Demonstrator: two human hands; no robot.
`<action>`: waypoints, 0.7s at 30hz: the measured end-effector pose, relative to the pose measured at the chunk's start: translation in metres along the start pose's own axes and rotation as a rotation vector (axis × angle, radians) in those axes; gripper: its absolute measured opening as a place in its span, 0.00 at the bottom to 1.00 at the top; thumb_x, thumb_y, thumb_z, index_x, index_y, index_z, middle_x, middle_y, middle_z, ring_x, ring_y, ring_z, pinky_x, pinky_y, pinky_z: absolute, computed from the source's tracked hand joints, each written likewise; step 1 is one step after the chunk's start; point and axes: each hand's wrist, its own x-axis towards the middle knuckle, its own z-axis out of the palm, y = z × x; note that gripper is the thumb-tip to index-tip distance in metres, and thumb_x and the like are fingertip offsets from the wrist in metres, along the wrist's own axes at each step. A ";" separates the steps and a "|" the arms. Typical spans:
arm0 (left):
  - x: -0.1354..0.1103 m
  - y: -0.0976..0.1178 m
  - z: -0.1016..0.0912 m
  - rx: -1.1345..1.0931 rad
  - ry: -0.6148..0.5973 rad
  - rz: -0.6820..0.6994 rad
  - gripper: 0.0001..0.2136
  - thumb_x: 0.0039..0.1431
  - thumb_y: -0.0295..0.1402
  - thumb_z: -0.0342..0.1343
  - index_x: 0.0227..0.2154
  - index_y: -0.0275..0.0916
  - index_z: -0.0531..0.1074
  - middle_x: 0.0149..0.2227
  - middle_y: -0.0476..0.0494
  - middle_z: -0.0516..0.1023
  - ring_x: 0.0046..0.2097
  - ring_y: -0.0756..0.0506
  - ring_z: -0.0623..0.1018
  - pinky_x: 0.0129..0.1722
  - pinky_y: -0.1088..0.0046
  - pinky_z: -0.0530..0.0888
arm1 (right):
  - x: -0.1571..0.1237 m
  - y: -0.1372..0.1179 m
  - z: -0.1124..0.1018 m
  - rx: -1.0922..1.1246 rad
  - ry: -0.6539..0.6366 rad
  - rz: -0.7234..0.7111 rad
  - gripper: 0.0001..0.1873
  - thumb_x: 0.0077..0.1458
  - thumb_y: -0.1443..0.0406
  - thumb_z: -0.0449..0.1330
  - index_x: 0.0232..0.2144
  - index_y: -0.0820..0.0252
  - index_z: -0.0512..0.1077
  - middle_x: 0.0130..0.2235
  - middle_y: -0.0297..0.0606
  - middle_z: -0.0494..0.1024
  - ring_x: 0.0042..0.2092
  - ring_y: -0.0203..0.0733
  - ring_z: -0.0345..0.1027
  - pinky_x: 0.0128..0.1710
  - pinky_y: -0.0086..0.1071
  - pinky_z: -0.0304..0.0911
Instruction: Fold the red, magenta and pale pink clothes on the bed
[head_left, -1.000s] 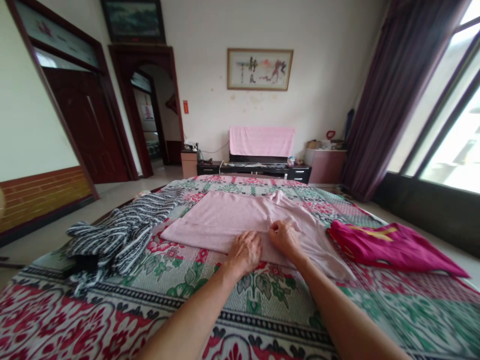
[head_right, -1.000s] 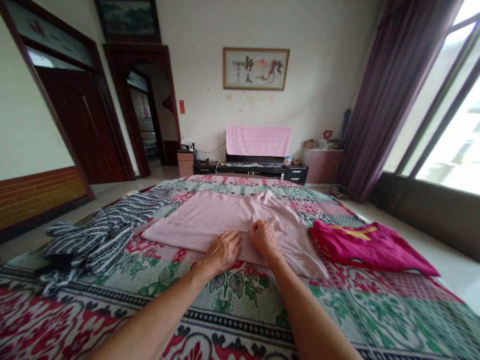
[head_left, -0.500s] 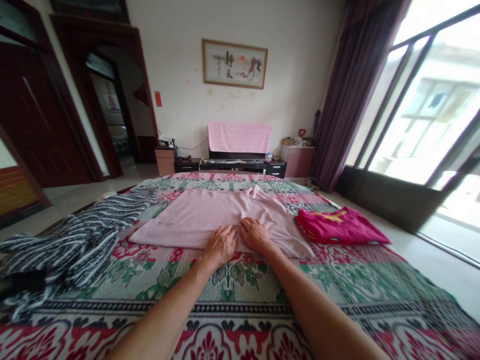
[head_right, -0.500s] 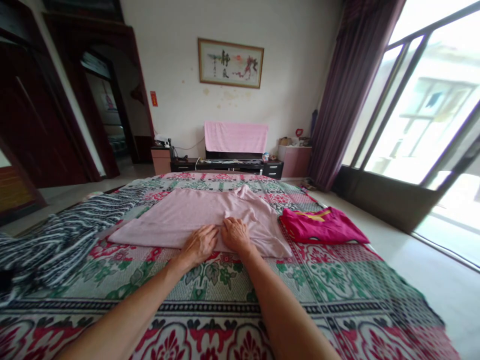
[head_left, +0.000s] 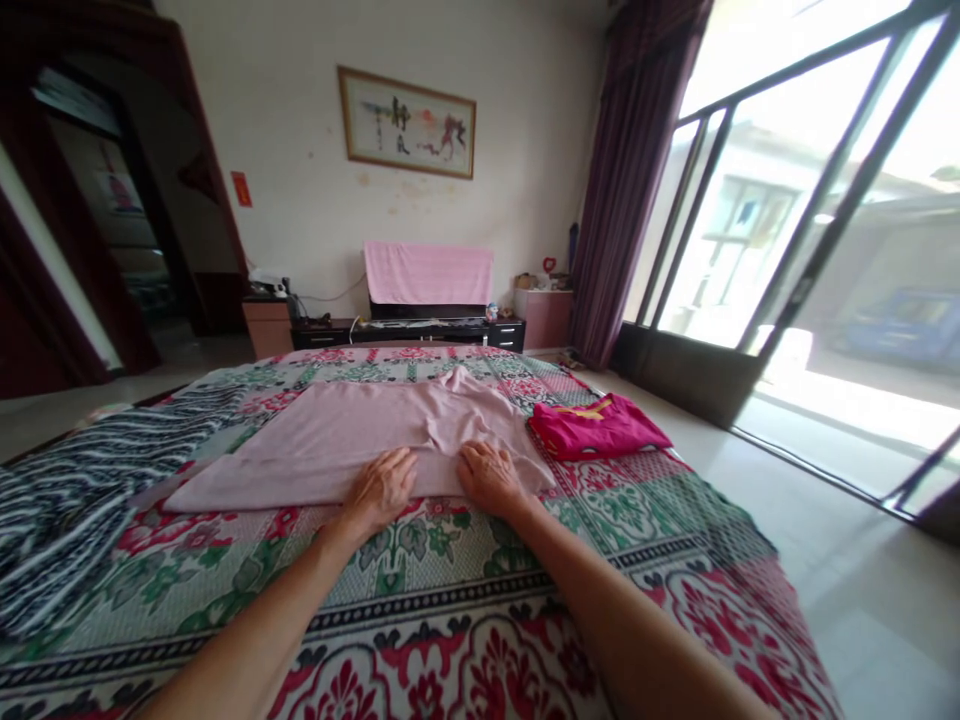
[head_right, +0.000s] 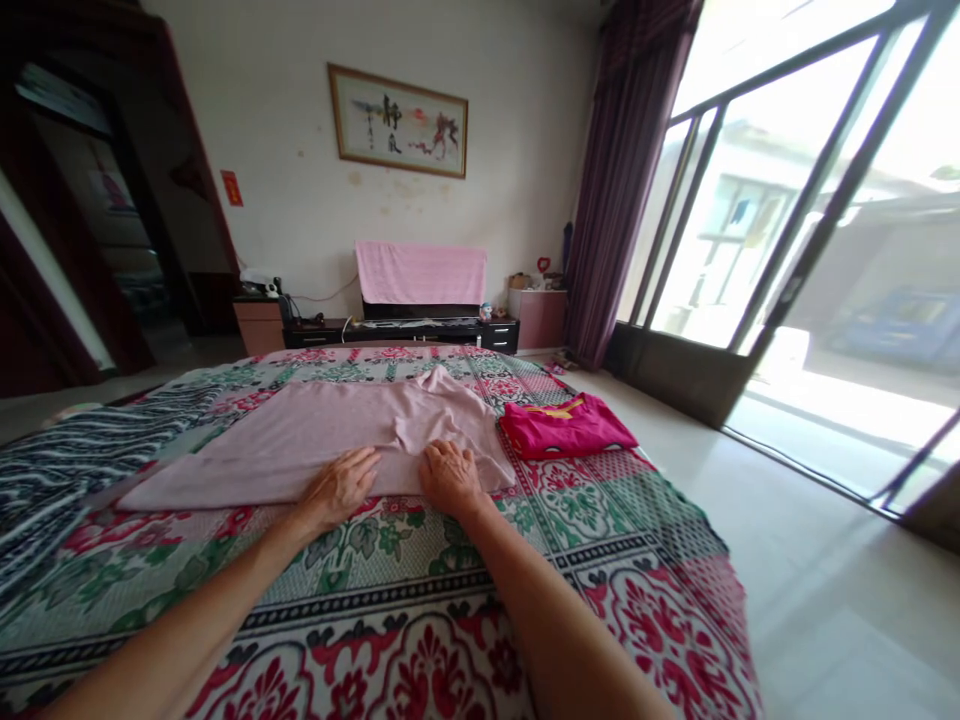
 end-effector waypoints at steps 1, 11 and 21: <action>0.000 -0.001 0.000 0.001 -0.005 0.005 0.17 0.60 0.32 0.43 0.46 0.34 0.72 0.51 0.33 0.72 0.53 0.40 0.71 0.53 0.57 0.69 | -0.002 0.001 0.001 0.007 0.012 -0.010 0.14 0.62 0.61 0.45 0.45 0.56 0.66 0.51 0.40 0.70 0.52 0.43 0.59 0.49 0.38 0.51; -0.001 -0.011 0.008 -0.014 0.026 0.023 0.17 0.60 0.33 0.43 0.46 0.36 0.72 0.51 0.36 0.73 0.52 0.41 0.72 0.54 0.57 0.69 | -0.004 0.006 0.002 0.005 0.139 0.058 0.15 0.59 0.62 0.47 0.46 0.57 0.67 0.51 0.42 0.70 0.53 0.46 0.57 0.51 0.41 0.48; -0.001 -0.013 0.009 0.030 0.022 0.054 0.18 0.61 0.34 0.42 0.47 0.34 0.72 0.51 0.33 0.73 0.53 0.40 0.72 0.53 0.57 0.70 | -0.011 0.015 -0.001 -0.008 0.075 0.319 0.17 0.58 0.59 0.46 0.43 0.58 0.69 0.52 0.45 0.69 0.52 0.50 0.58 0.50 0.44 0.49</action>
